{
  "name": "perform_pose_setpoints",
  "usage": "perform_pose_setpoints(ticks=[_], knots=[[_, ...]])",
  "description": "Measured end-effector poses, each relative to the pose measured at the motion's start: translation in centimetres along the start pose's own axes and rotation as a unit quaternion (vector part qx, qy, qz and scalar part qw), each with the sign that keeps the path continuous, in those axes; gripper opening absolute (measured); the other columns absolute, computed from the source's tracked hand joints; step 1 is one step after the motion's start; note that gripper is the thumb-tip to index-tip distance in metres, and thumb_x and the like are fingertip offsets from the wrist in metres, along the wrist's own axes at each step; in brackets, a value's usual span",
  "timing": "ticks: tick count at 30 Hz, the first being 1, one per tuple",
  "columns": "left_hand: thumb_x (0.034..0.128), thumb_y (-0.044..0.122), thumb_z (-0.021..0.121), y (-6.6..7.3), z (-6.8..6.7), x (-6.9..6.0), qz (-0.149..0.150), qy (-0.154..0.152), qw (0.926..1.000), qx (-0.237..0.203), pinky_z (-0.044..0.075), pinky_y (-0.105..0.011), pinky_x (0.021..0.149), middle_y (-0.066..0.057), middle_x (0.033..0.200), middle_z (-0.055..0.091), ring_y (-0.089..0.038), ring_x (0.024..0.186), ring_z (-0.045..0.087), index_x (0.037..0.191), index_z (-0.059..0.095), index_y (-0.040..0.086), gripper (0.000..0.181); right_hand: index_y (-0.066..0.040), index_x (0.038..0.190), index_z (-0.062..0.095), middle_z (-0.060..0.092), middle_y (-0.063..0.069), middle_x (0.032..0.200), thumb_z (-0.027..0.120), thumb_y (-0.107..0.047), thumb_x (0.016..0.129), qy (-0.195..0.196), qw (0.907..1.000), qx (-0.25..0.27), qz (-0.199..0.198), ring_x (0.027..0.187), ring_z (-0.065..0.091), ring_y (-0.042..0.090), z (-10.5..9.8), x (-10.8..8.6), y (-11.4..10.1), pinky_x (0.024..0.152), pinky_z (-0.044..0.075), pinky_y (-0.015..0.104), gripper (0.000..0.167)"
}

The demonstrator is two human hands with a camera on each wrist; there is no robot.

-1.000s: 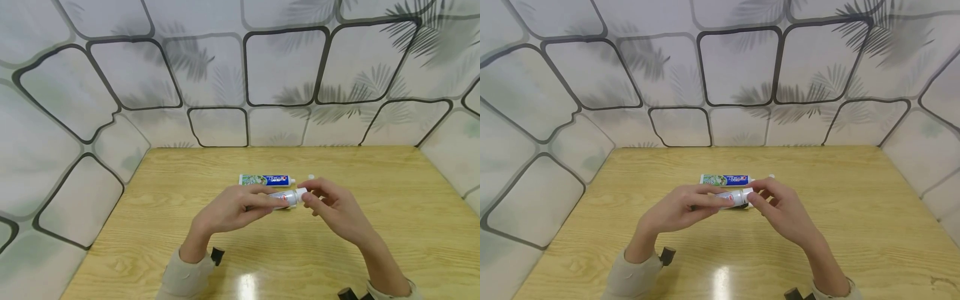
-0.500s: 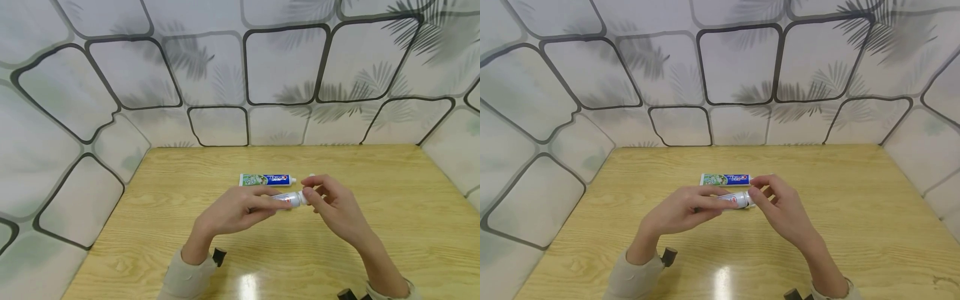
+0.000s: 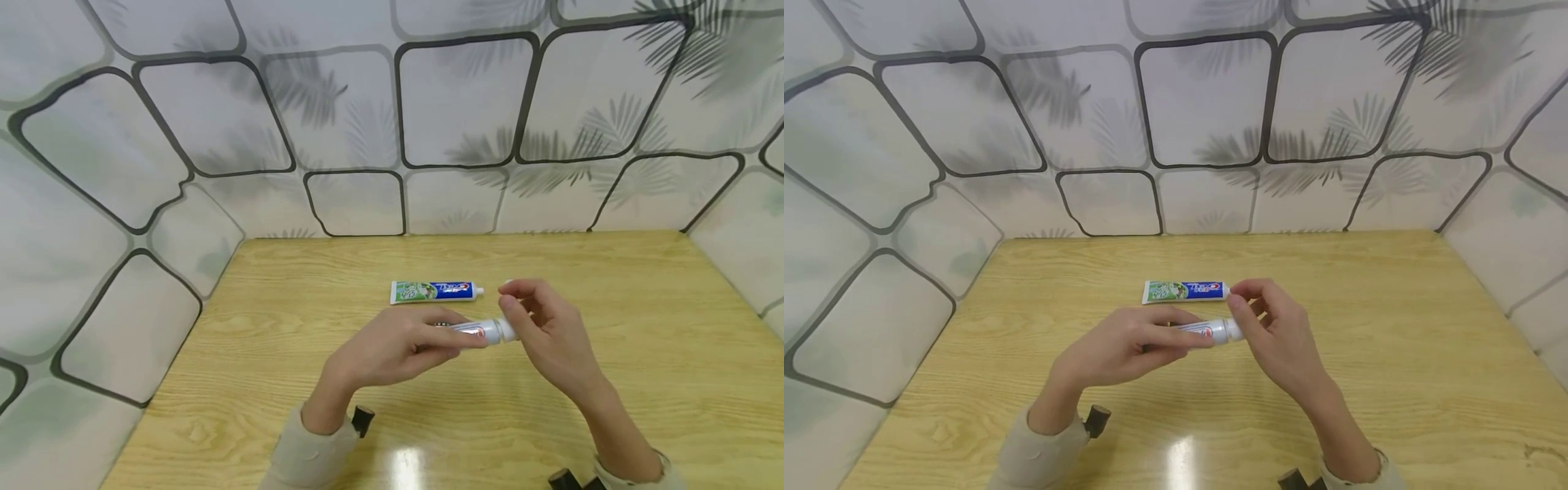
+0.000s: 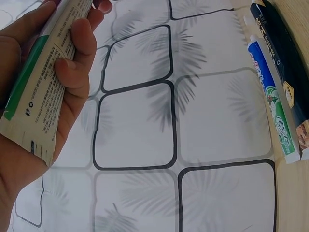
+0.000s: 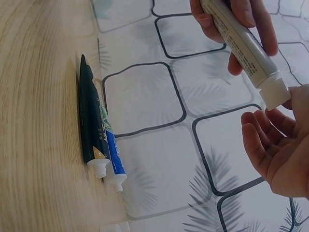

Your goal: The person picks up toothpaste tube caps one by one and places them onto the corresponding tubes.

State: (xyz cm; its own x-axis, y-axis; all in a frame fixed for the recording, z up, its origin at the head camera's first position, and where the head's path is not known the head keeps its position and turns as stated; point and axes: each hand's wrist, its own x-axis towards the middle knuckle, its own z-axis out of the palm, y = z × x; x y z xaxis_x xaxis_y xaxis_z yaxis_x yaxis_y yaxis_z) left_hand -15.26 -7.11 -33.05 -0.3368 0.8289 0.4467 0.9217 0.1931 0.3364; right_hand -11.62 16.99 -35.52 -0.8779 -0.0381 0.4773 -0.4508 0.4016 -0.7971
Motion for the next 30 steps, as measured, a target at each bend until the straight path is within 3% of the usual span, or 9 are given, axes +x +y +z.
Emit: perform_pose_setpoints(ticks=[5,12,18,24,30], knots=[[0.0974,0.015,0.065,0.2,0.3,0.2,0.0,-0.005,1.0,-0.007,0.046,-0.016,0.08,0.0,0.12,0.067,-0.005,0.091,0.059,0.126,0.071,0.023,0.03,0.001,0.11,0.062,0.063,-0.002,0.089,0.055,0.0,0.099,0.021,0.9997,0.012,0.007,0.071,0.059,0.011,0.2,0.1,-0.2,0.056,0.049,0.021,0.013],[0.0978,0.015,0.065,0.3,0.6,0.3,0.003,-0.012,0.9999,-0.011,0.046,-0.015,0.078,-0.001,0.121,0.067,-0.005,0.088,0.059,0.127,0.07,0.023,0.031,0.0,0.114,0.06,0.06,0.0,0.067,0.054,-0.003,0.101,0.046,0.998,0.027,0.034,0.052,0.053,0.013,0.3,0.0,-0.5,0.047,0.043,0.023,0.015],[0.0977,0.014,0.065,-0.2,0.4,-0.1,-0.015,-0.011,0.9995,-0.026,0.046,-0.017,0.08,0.0,0.123,0.066,-0.005,0.093,0.059,0.127,0.07,0.023,0.031,-0.002,0.112,0.062,0.063,-0.002,0.07,0.052,-0.005,0.102,0.043,0.9985,0.005,0.032,0.052,0.051,0.014,0.3,0.0,-0.5,0.047,0.042,0.024,0.015],[0.0983,0.015,0.064,-0.5,-0.1,-0.5,-0.026,-0.01,0.9988,-0.042,0.047,-0.017,0.082,0.0,0.125,0.066,-0.004,0.098,0.059,0.128,0.07,0.023,0.031,0.0,0.11,0.063,0.066,-0.004,0.078,0.051,-0.002,0.102,0.0,1.0,0.005,0.007,0.057,0.057,0.017,-0.1,0.0,-0.4,0.052,0.049,0.025,0.014],[0.0996,0.016,0.062,-0.6,-0.8,-0.8,-0.029,-0.007,0.9976,-0.062,0.048,-0.016,0.08,0.0,0.127,0.066,-0.002,0.097,0.061,0.129,0.069,0.022,0.031,-0.003,0.108,0.065,0.066,-0.004,0.086,0.06,0.004,0.095,-0.084,0.996,0.015,-0.024,0.067,0.062,0.013,-1.3,-0.1,-0.2,0.055,0.052,0.027,0.016]])
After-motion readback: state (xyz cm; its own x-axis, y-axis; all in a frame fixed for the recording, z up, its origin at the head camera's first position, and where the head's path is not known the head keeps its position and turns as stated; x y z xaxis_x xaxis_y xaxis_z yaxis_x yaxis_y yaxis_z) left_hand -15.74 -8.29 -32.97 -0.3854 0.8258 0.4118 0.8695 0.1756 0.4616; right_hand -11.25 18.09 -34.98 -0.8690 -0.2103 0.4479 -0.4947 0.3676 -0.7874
